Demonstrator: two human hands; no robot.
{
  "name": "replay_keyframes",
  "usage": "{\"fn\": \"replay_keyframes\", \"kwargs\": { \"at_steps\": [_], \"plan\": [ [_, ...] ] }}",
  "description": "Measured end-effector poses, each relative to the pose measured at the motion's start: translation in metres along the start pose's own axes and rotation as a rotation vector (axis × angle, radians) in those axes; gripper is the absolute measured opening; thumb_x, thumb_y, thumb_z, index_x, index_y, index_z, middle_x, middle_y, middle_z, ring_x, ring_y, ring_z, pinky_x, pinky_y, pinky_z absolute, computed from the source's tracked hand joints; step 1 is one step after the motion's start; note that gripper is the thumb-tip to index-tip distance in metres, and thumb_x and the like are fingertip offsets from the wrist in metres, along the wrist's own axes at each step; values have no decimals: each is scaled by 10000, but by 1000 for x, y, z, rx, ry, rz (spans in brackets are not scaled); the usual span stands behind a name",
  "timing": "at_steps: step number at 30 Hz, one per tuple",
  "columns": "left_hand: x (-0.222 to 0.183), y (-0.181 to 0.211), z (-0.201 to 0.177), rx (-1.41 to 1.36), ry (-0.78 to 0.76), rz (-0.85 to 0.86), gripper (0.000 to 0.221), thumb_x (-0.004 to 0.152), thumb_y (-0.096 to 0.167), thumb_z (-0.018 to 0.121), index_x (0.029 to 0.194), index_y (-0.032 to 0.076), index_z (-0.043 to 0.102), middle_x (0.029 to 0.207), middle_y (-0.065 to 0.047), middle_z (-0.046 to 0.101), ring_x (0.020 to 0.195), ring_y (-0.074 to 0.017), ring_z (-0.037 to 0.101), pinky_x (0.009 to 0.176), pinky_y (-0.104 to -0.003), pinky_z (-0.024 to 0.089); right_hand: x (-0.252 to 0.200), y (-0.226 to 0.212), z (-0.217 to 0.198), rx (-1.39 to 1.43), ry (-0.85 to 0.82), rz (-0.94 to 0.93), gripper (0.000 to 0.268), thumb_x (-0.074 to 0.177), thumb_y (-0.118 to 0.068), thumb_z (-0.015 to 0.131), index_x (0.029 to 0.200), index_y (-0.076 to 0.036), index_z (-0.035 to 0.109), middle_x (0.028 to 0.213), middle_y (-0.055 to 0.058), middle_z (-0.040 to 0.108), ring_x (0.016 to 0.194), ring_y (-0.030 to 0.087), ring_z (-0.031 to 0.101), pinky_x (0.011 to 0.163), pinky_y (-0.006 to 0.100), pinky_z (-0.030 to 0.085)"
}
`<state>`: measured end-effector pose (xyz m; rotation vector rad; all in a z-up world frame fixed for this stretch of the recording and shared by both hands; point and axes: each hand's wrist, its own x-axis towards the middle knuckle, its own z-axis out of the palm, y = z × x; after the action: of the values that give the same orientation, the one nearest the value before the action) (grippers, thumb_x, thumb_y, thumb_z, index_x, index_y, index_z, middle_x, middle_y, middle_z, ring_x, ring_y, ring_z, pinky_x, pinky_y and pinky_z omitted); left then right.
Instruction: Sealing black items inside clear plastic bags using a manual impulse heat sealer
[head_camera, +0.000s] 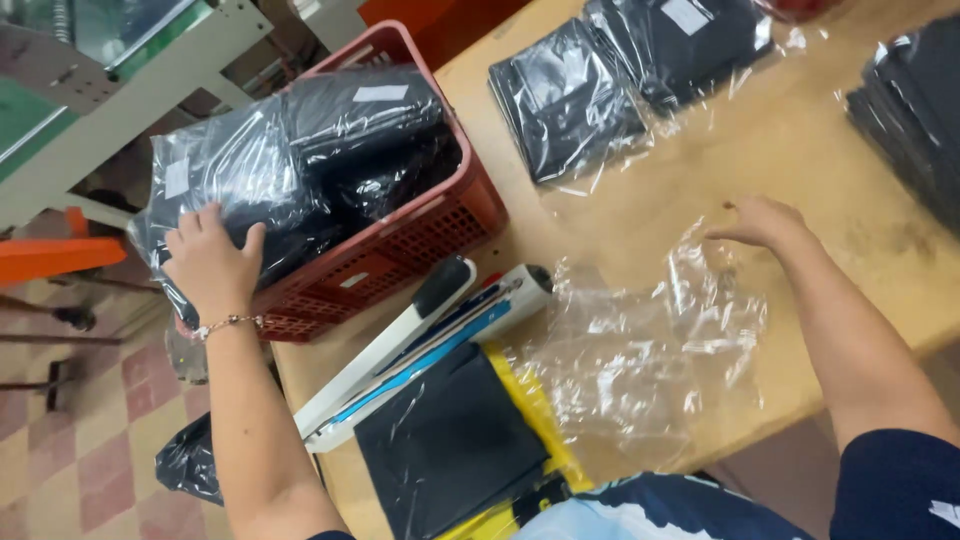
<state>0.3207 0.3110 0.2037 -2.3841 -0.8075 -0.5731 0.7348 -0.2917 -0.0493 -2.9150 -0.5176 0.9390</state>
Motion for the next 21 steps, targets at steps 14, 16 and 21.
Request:
{"fn": "replay_keyframes", "kwargs": {
  "at_steps": [14,16,21],
  "plan": [
    [-51,157,-234,-640,-116,60,190,991,198,662,973,13,702,837,-115,647,772,-252,611,758,-379,486,89,-102,-71,1110,37,93,452,999,-613,540,1211,-215,521,646,-16,489,491,129,459,466,319,367],
    [-94,154,-223,-565,-413,21,299,885,373,620,773,121,735,586,-16,616,563,-177,617,605,-347,481,95,-116,-63,1245,-17,162,628,974,-571,599,1470,-204,482,665,-20,526,500,122,539,457,307,437],
    [-185,166,-179,-672,-77,81,304,799,347,746,1003,121,752,926,18,778,964,-192,716,923,-314,546,188,-123,38,1643,4,210,129,917,-204,680,836,-111,644,643,63,685,477,131,632,362,234,429]
  ]
}}
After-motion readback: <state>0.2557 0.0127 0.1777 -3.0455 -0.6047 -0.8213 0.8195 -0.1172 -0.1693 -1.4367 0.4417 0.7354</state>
